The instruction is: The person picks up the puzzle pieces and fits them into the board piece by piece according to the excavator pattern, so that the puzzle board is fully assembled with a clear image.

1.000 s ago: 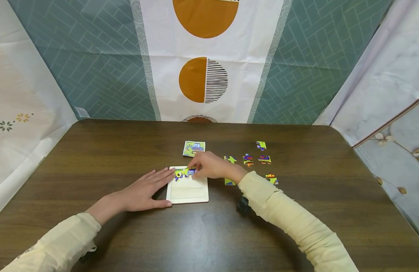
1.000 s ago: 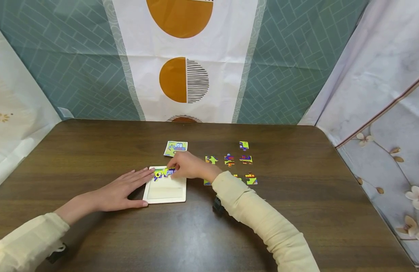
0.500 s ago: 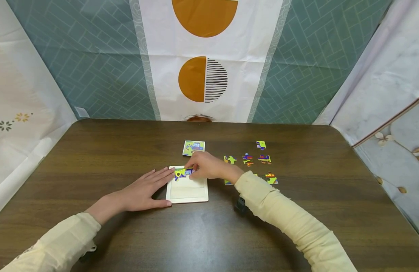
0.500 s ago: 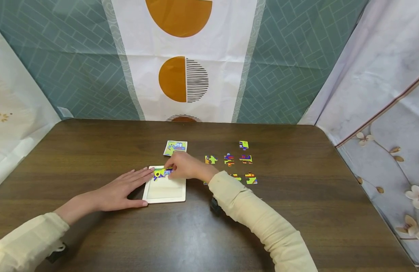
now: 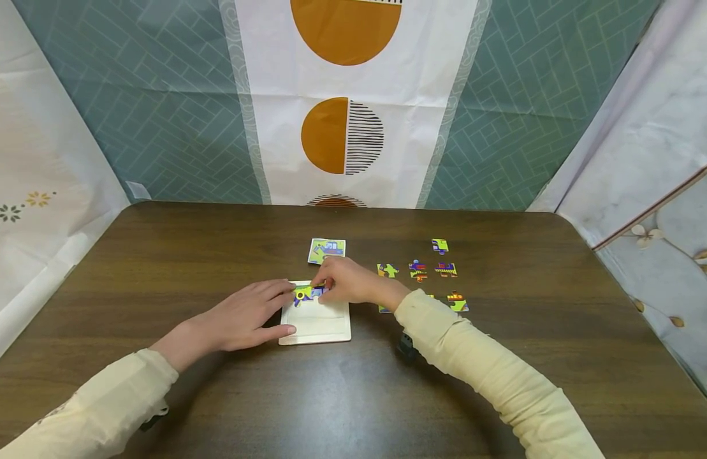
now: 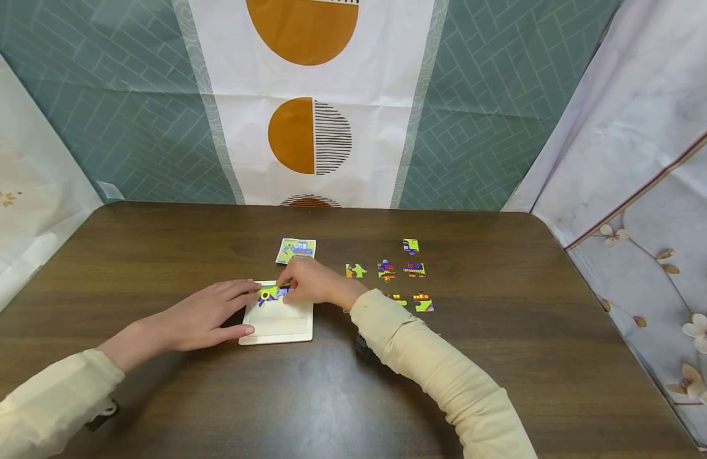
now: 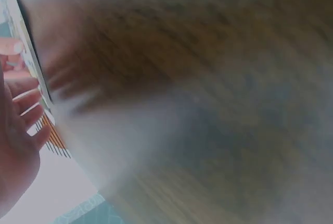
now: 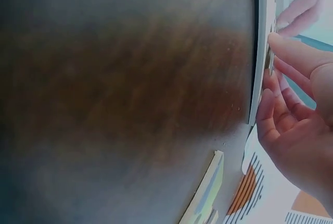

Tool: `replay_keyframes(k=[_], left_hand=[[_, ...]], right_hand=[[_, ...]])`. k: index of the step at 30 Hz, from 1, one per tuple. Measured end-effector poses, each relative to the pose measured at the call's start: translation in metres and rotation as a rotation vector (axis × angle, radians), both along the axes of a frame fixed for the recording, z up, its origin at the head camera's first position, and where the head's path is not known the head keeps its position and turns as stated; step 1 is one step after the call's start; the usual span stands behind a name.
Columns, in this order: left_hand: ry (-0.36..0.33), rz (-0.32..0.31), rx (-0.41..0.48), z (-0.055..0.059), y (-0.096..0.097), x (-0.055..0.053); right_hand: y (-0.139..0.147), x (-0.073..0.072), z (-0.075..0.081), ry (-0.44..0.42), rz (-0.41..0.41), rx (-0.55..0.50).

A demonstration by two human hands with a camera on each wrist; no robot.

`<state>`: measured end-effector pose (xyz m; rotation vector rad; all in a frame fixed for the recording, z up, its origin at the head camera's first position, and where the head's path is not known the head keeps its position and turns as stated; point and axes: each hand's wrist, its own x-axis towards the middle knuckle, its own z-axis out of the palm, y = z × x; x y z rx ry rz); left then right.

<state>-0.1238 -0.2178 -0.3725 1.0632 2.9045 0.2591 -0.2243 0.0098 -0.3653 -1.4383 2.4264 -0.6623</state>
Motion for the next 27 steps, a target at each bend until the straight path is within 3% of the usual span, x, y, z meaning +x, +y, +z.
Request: replay_keyframes(k=[3,12,27], left_hand=[[0.010,-0.037,0.001,-0.0002,0.0030,-0.0011],[-0.060,-0.102,-0.022,-0.0049,0.0077,-0.0004],[-0.119,-0.069,0.050,-0.0089,0.0107,-0.0022]], right_hand=[[-0.0003,0.0007,-0.0002,-0.011,-0.006,0.008],[0.0001,0.0021,-0.0013,-0.017,0.002,-0.010],[0.0028,0.0021,-0.0011,0.016,-0.018,0.012]])
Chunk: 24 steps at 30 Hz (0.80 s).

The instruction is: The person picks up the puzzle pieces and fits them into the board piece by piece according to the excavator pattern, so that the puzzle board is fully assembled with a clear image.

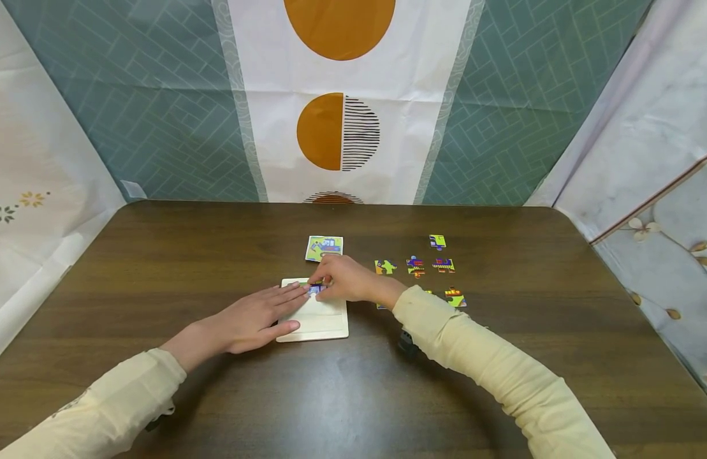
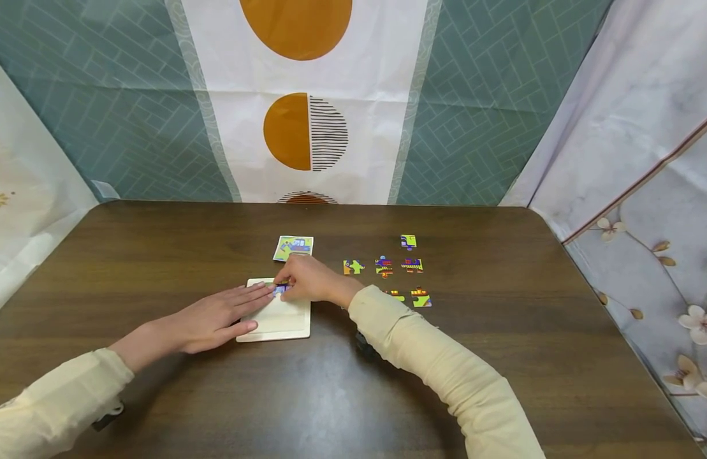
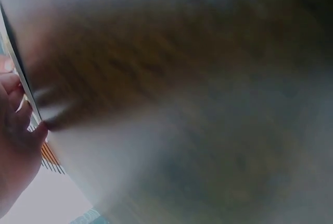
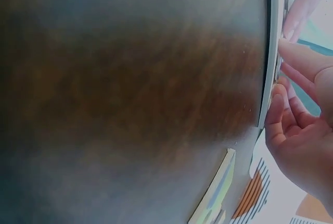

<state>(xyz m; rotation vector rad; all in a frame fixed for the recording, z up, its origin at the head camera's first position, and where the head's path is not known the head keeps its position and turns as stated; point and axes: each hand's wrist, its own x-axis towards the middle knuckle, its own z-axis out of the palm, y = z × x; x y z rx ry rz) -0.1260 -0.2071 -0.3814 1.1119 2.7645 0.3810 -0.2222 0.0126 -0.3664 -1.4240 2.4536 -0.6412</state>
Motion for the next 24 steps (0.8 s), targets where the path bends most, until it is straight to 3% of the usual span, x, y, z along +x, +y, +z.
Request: replay_keyframes(k=[24], left_hand=[[0.042,0.005,0.033,-0.0056,0.0000,0.0001]], right_hand=[[-0.0003,-0.0005,-0.0002,-0.030,-0.001,0.016]])
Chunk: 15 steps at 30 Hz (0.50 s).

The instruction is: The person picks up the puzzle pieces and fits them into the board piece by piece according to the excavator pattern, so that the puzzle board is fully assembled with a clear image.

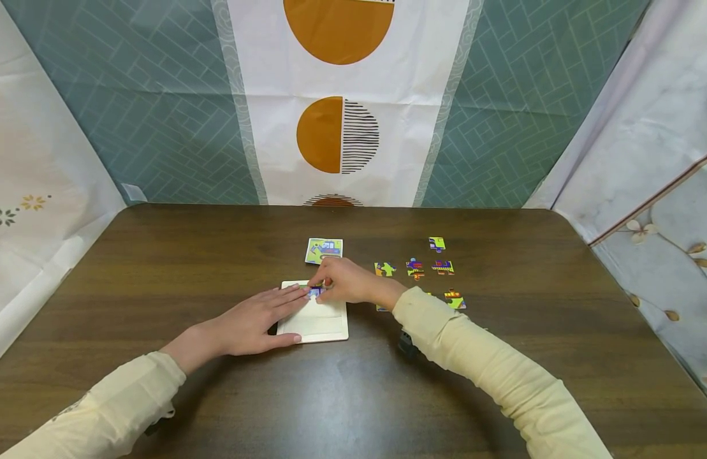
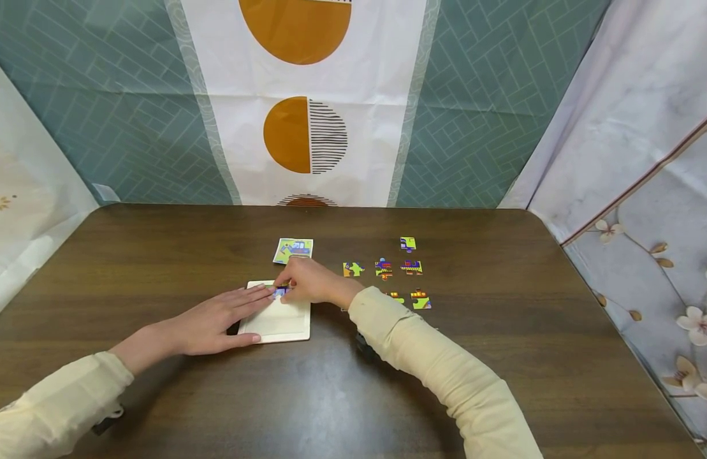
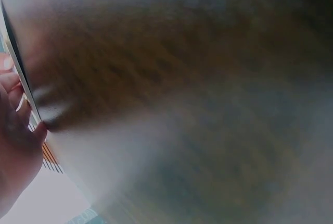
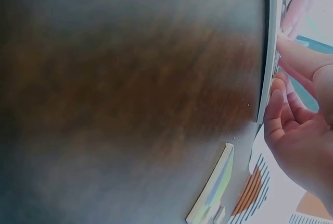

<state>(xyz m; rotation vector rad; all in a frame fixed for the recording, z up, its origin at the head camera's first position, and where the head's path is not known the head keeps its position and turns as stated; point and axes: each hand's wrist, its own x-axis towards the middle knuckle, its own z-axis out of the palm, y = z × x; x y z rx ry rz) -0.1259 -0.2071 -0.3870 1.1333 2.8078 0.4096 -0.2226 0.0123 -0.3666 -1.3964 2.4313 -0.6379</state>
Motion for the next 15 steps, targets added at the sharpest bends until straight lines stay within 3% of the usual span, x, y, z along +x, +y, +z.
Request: replay_keyframes(k=[15], left_hand=[[0.005,-0.002,-0.004,0.0004,0.0007,0.0004]], right_hand=[[-0.0007,-0.0012,0.0022,-0.039,-0.020,0.038]])
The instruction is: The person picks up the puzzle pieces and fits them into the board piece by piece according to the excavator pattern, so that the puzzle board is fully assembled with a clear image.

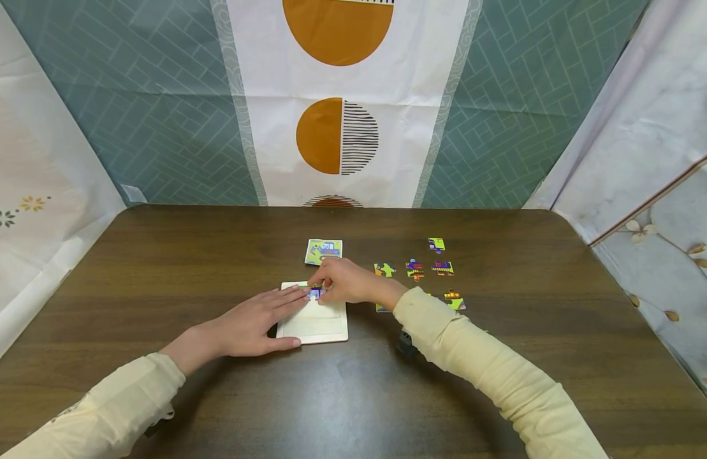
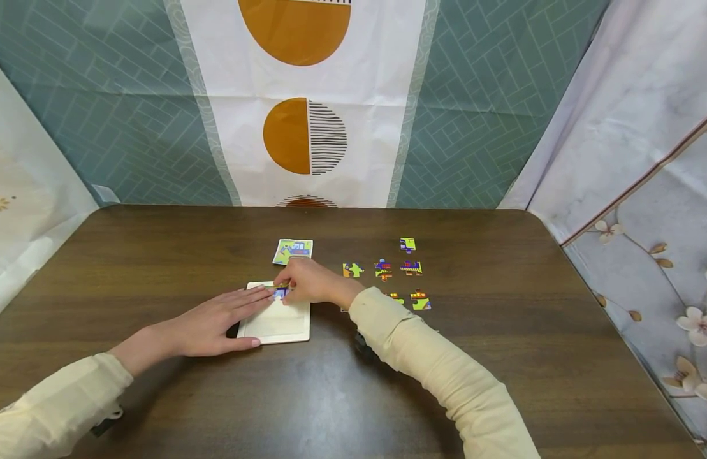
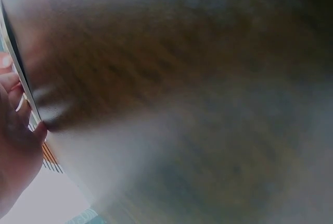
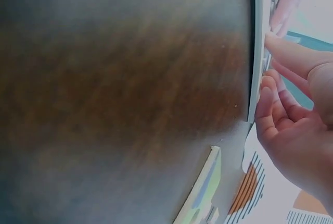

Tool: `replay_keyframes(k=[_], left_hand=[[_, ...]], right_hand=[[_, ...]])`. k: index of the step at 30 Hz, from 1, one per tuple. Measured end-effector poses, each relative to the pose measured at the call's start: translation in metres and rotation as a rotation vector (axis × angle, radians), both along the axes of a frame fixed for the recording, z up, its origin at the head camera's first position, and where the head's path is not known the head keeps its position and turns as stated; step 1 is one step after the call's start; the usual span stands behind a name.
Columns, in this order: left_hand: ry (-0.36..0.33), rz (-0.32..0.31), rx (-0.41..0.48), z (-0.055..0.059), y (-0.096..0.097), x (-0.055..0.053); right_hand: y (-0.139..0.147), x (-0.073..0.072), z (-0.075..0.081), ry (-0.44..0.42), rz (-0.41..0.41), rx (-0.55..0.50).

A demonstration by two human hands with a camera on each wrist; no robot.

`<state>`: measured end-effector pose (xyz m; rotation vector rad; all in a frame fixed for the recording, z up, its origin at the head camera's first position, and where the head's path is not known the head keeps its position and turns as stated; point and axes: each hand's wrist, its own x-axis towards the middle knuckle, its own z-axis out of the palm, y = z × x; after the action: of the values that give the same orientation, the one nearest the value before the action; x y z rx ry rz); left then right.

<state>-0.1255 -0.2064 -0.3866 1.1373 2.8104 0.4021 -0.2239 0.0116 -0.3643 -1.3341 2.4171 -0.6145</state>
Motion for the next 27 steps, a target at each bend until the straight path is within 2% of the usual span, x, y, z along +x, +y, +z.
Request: replay_keyframes(k=[9,14,22,27], left_hand=[[-0.033,-0.001,0.002,0.001,0.001,0.000],[-0.071,0.020,-0.002,0.003,0.000,0.000],[-0.039,0.005,0.026,0.001,0.001,0.000],[-0.060,0.005,0.034,0.000,0.000,-0.001]], right_hand=[[0.005,-0.001,0.004,-0.032,-0.068,-0.003],[0.010,-0.007,0.007,-0.031,-0.073,-0.013],[0.025,-0.015,0.014,-0.040,-0.132,-0.026],[0.036,-0.018,0.020,-0.049,-0.172,-0.055]])
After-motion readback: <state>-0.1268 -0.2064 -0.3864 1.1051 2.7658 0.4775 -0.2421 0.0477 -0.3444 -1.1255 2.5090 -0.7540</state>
